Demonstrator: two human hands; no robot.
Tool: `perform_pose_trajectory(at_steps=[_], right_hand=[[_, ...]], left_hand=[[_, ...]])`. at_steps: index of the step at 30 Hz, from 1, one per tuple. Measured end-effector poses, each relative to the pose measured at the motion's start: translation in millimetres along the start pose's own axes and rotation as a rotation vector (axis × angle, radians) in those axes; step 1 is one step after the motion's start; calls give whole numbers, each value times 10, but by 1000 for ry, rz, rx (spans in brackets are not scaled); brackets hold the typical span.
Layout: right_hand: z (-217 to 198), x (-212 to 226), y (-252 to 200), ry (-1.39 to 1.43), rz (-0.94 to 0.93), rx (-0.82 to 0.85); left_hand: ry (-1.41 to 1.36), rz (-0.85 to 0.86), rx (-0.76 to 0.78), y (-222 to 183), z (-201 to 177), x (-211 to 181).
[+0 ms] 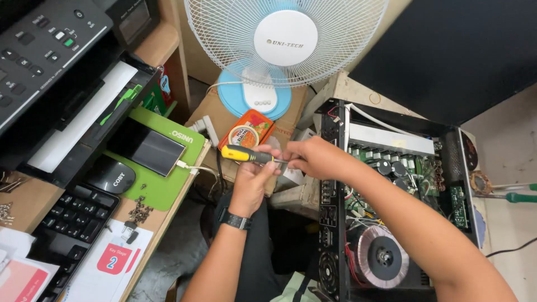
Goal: Unscrewing the back panel of an electronic amplifier using a manual screwdriver to access internal components.
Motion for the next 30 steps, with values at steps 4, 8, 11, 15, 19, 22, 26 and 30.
perform_pose_trajectory(at_steps=[4,8,11,15,19,22,26,30], right_hand=[[23,-44,32,47,5,33],[-13,-61,39,68,-21,-18],[9,-37,14,56,-29,18],[-12,58,-36,19,-19,58],[28,-87,85,4,-51,-15],[-45,-30,42,19,-53,-31],[-21,12,20,-4,-75,10],[-3,-2,17,3,-104,-29]], left_hand=[[179,19,-100,72,-141,146],[160,36,-59,112,-53,12],[13,35,-18,21,83,-156],[78,59,-98,34,-65,6],[198,81,-133,114,-216,141],[161,105,-84,45,-20,-103],[28,53,-20,14,5,6],[242,36,-179,147,-276,347]])
Point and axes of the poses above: each hand's wrist, its own y-axis towards the middle knuckle, its own z-axis out of the palm, x = y × z, the point moved 6 cm from there along y, towards the middle knuckle, and after that the axes turned 9 degrees about z, right-handed, at the moved point
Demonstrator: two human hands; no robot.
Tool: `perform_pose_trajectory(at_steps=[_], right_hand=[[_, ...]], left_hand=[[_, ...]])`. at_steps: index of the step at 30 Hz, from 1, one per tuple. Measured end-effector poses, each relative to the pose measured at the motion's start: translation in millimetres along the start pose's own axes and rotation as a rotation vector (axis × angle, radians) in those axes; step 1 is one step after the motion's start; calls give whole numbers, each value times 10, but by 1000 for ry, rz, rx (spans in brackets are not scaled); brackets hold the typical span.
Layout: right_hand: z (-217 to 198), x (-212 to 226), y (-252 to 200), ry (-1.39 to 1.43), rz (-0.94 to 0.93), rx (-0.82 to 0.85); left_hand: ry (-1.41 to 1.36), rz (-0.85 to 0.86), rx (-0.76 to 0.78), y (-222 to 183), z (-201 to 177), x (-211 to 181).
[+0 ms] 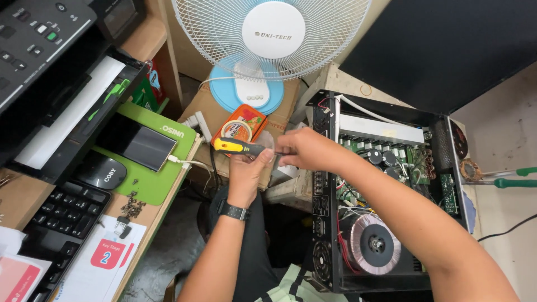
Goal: Unscrewing the back panel of an electronic amplifier using a manual screwdriver to access internal components.
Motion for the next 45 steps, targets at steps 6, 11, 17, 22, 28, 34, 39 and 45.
perform_pose_trajectory(at_steps=[6,11,17,22,28,34,39,45], right_hand=[[-11,20,-52,-53,4,-8],[30,14,-44,-35,33,29],[56,-55,-7,-71,17,-31],[47,-14,-34,-41,38,-12],[26,-84,-35,74,67,1],[22,-158,-112,132,58,8],[-23,-131,-118,39,-45,-139],[187,-245,-55,30,-53,-84]], left_hand=[[-421,72,224,-213,292,-584],[-199,32,83,-130,166,-287],[76,38,3,-8,39,-147],[-101,73,254,-293,247,-224],[214,-158,319,-511,596,786],[312,-158,63,-624,885,1174],[293,-187,12,-622,958,1127],[311,-217,18,-576,1049,1185]])
Point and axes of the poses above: each hand's wrist, its own y-axis towards the middle knuckle, its own z-axis out of the palm, x = y × z, the point moved 6 cm from there along y, towards the middle knuckle, and after that the axes turned 9 degrees about z, right-handed, at the moved point
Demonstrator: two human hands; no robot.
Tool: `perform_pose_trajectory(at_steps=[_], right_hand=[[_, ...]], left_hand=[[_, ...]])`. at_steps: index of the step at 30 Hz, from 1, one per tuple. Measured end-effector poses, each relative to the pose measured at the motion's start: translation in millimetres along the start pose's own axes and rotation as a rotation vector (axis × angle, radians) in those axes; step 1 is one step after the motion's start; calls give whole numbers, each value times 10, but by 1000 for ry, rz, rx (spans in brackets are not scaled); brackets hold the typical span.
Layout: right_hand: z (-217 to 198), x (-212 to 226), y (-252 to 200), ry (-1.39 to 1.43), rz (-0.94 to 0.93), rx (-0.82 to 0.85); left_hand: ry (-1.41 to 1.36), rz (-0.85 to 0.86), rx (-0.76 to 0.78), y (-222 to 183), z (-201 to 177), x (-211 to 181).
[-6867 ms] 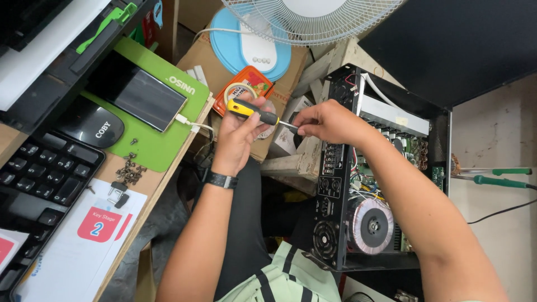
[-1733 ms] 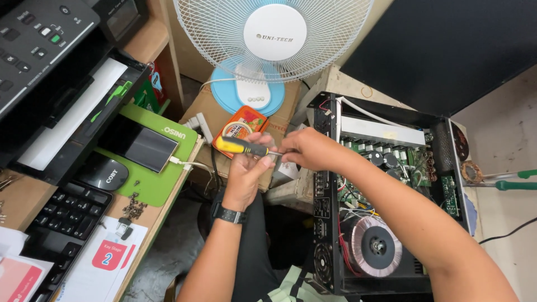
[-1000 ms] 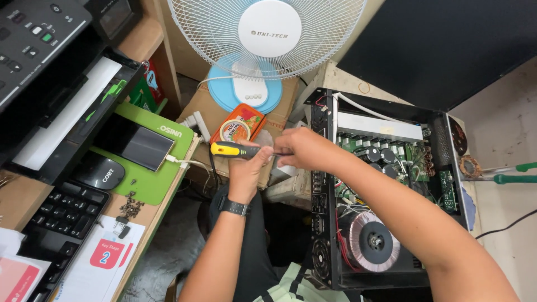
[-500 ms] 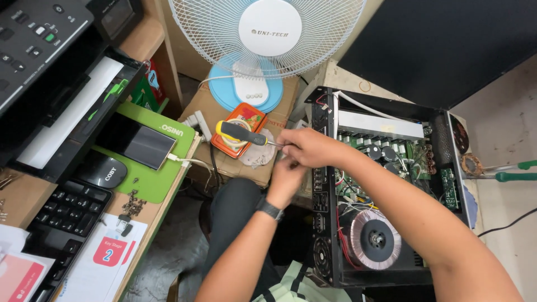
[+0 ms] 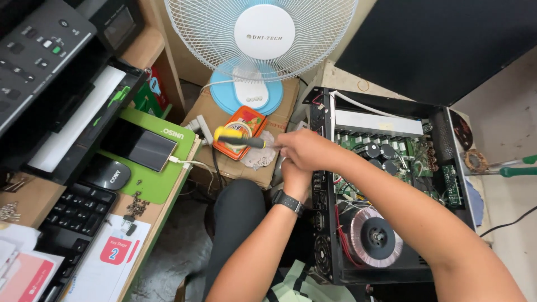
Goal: Unscrewing the back panel of an electronic amplifier using a manual screwdriver to access internal components.
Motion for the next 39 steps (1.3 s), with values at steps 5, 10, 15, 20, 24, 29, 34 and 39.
perform_pose_trajectory(at_steps=[5,10,15,20,24,29,34,39], right_hand=[[-172,56,-79,32,-25,-87],[-196,46,-85,-9,-63,-145],[-118,-21,-50,4,-128,-228],[-286,-61,-132,220,-110,-364],[-343,-226,-210,575,-33,-479],[-369,-272,-288,602,-6,-560],[-476,-250,-500,724,48,-657],[-474,-404,-701,878,112,-716]], left_hand=[[10,-24,-5,-4,-47,42],[20,-51,-4,86,-25,39],[21,-89,3,141,29,27],[22,-118,3,178,-5,56],[69,-227,9,324,20,173],[-131,-403,134,296,-21,-28],[-179,-475,225,171,-32,-276],[-157,-486,240,98,-64,-459]])
Point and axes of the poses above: each hand's wrist, its own y-axis towards the middle knuckle, its own z-axis out of the palm, x = y × z, the point moved 6 cm from there along y, towards the middle knuckle, and after that the axes turned 9 degrees about z, right-handed, at the moved point
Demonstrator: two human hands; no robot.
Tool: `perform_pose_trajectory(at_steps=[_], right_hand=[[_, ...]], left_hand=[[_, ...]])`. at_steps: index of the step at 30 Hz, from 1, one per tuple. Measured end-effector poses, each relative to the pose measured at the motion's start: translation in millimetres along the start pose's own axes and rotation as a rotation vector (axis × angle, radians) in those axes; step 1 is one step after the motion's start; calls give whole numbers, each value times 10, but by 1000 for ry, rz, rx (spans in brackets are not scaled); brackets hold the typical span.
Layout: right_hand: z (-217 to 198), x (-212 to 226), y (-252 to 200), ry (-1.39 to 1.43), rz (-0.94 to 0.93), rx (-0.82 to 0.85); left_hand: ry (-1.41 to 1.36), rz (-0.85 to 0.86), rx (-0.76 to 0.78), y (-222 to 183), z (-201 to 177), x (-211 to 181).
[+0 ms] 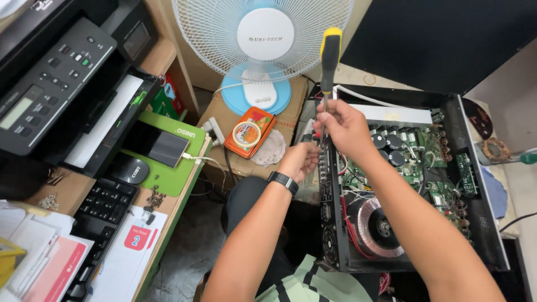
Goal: Unscrewing the back panel of an electronic amplifier using a manual screwdriver to access internal components.
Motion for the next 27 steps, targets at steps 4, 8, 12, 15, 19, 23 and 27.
perform_pose_trajectory(at_steps=[4,8,12,15,19,23,27], right_hand=[[-82,-116,-87,45,39,-14],[-175,-143,-181,134,63,-78],[-239,-269,-187,166,56,-123],[-244,-299,-201,168,50,-133],[-218,-277,-203,170,38,-132],[-239,-327,-214,170,38,-136],[-241,-388,-173,177,33,-139]], left_hand=[[-2,-7,27,-72,-31,-87],[-2,-13,100,-17,-56,-54],[13,12,137,22,-92,-46],[93,158,125,-147,-73,-171],[124,325,91,-166,-74,-161],[230,507,91,-259,-67,-210],[279,580,112,-202,-91,-227]])
Point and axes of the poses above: each hand's wrist, its own y-axis towards the middle knuckle, its own z-axis out of the palm, x = y × z, the point moved 6 cm from there along y, towards the middle knuckle, and after that the axes turned 9 degrees about z, right-handed, at the moved point
